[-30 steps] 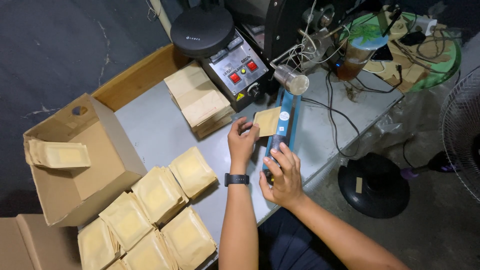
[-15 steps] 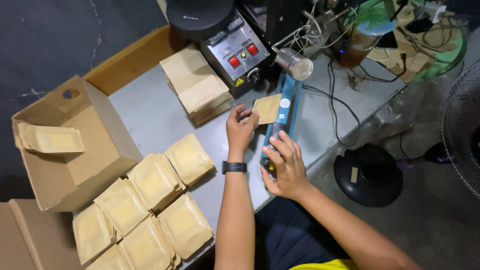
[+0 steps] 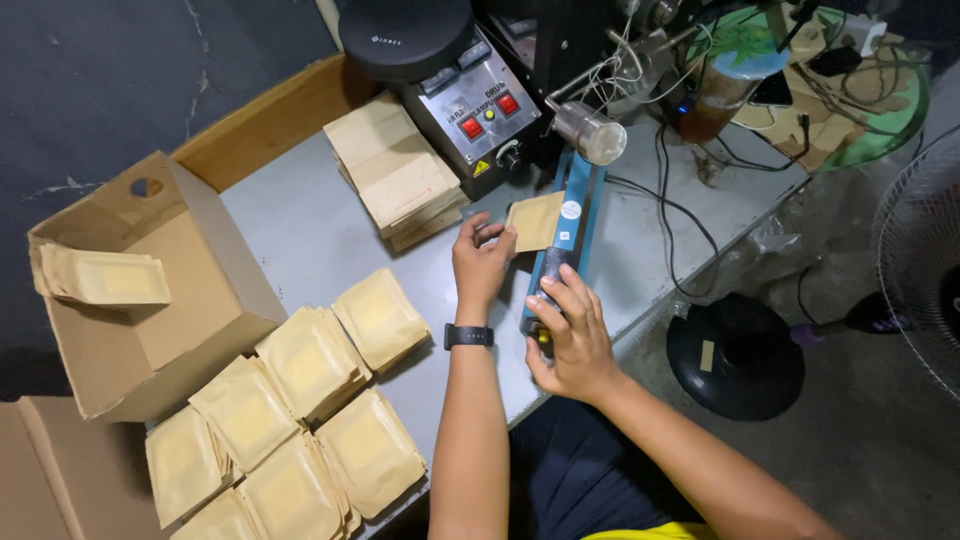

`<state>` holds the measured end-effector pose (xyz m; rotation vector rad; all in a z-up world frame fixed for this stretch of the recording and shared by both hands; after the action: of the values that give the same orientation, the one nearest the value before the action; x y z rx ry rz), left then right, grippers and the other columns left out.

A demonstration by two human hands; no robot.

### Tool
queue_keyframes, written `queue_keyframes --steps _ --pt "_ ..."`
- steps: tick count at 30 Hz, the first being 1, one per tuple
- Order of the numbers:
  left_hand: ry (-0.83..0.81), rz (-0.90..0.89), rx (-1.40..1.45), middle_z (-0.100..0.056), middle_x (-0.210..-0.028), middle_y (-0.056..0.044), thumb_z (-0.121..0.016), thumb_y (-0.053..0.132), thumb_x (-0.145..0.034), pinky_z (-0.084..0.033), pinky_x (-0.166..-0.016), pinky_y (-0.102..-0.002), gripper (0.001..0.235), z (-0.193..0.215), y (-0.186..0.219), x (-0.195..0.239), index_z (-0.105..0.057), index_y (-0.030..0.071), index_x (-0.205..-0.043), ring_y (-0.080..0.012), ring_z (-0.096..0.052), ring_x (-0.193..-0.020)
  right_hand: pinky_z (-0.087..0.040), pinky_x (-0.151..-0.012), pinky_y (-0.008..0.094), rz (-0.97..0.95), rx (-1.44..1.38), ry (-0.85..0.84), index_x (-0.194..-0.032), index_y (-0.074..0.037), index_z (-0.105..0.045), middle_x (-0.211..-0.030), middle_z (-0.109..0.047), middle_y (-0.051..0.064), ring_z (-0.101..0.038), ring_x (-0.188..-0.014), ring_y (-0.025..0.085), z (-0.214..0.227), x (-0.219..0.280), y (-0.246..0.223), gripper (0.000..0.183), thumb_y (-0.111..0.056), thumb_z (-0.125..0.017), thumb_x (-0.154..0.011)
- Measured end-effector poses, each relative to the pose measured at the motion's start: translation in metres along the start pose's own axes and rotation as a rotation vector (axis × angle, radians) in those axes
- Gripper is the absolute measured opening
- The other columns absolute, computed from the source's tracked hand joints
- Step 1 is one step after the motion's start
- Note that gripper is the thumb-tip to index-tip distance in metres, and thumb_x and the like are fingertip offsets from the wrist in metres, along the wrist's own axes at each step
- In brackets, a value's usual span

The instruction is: Sealing small paper coffee packets using a manual heat sealer and stacking them into organized piles.

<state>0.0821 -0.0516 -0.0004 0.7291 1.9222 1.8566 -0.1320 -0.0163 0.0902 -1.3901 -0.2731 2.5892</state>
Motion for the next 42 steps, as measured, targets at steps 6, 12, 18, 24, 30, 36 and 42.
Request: queue_keyframes --steps 6,12,18,24,30,36,42 --pt "-0.011 0.008 0.029 -0.066 -0.117 -0.031 -0.082 0.010 -0.082 -0.068 -0.074 -0.040 0.070 0.003 -0.013 -0.009 -0.048 -0.007 -0.141 -0.0380 -0.073 -0.097 -0.040 -0.107 0.057 -0.006 -0.003 0.052 -0.143 -0.015 -0.049 -0.145 -0.044 0.013 -0.037 -0.144 0.049 -0.004 0.002 0.000 0.067 -0.019 -0.068 -0.078" --pt "0.005 0.074 0.127 -0.067 -0.119 -0.030 -0.087 0.008 -0.077 -0.066 -0.081 -0.040 0.078 0.003 -0.010 -0.002 -0.047 -0.007 -0.143 -0.0365 -0.072 -0.102 -0.041 -0.104 0.057 0.022 0.003 0.074 -0.142 -0.013 -0.050 -0.144 -0.046 0.015 -0.039 -0.143 0.050 0.001 0.001 -0.004 0.066 -0.020 -0.068 -0.079" --pt "0.113 0.119 0.217 -0.071 -0.114 -0.026 -0.084 0.007 -0.079 -0.066 -0.079 -0.041 0.072 0.012 -0.019 -0.004 -0.051 0.000 -0.144 -0.0351 -0.074 -0.097 -0.041 -0.105 0.055 0.007 -0.021 0.003 -0.145 -0.012 -0.049 -0.145 -0.046 0.015 -0.038 -0.144 0.049 0.012 -0.009 -0.008 0.067 -0.021 -0.071 -0.082" --pt "0.221 0.028 0.246 -0.071 -0.111 -0.026 -0.079 0.004 -0.083 -0.065 -0.075 -0.038 0.060 0.036 0.006 0.025 -0.056 -0.001 -0.138 -0.0286 -0.072 -0.092 -0.040 -0.106 0.056 -0.063 -0.130 -0.019 -0.146 -0.007 -0.051 -0.148 -0.047 0.020 -0.036 -0.146 0.051 0.029 -0.019 -0.015 0.070 -0.021 -0.076 -0.082" --pt "0.305 -0.244 0.274 -0.070 -0.106 -0.016 -0.070 -0.001 -0.090 -0.064 -0.065 -0.025 0.042 0.094 0.044 0.119 -0.057 -0.004 -0.130 -0.0156 -0.071 -0.085 -0.030 -0.117 0.060 -0.099 -0.236 0.022 -0.145 0.000 -0.051 -0.154 -0.041 0.026 -0.026 -0.150 0.054 0.049 -0.044 -0.031 0.071 -0.020 -0.079 -0.083" --pt "0.340 -0.194 0.138 -0.076 -0.103 -0.015 -0.078 -0.001 -0.085 -0.065 -0.069 -0.027 0.034 0.114 0.054 0.233 -0.069 -0.001 -0.118 -0.0183 -0.073 -0.094 -0.034 -0.119 0.059 -0.029 -0.242 0.126 -0.132 0.007 -0.062 -0.151 -0.044 0.031 -0.033 -0.146 0.057 0.071 -0.040 -0.066 0.056 -0.021 -0.079 -0.087" --pt "0.409 -0.103 -0.019 -0.079 -0.102 -0.011 -0.082 0.002 -0.082 -0.064 -0.072 -0.026 0.035 0.153 0.048 0.285 -0.073 0.005 -0.115 -0.0143 -0.074 -0.090 -0.052 -0.052 0.026 -0.505 -0.990 -0.569 -0.123 -0.010 -0.072 -0.070 -0.074 0.004 -0.063 -0.061 0.010 -0.044 0.016 -0.056 0.045 -0.020 -0.083 -0.080"
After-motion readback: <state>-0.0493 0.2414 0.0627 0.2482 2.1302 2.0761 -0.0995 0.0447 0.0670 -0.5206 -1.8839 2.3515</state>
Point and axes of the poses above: each hand's wrist, its own x-axis away from the middle knuckle, its own z-axis out of the back of the hand, y = z × x, the point moved 10 cm from there along -x, towards the middle knuckle
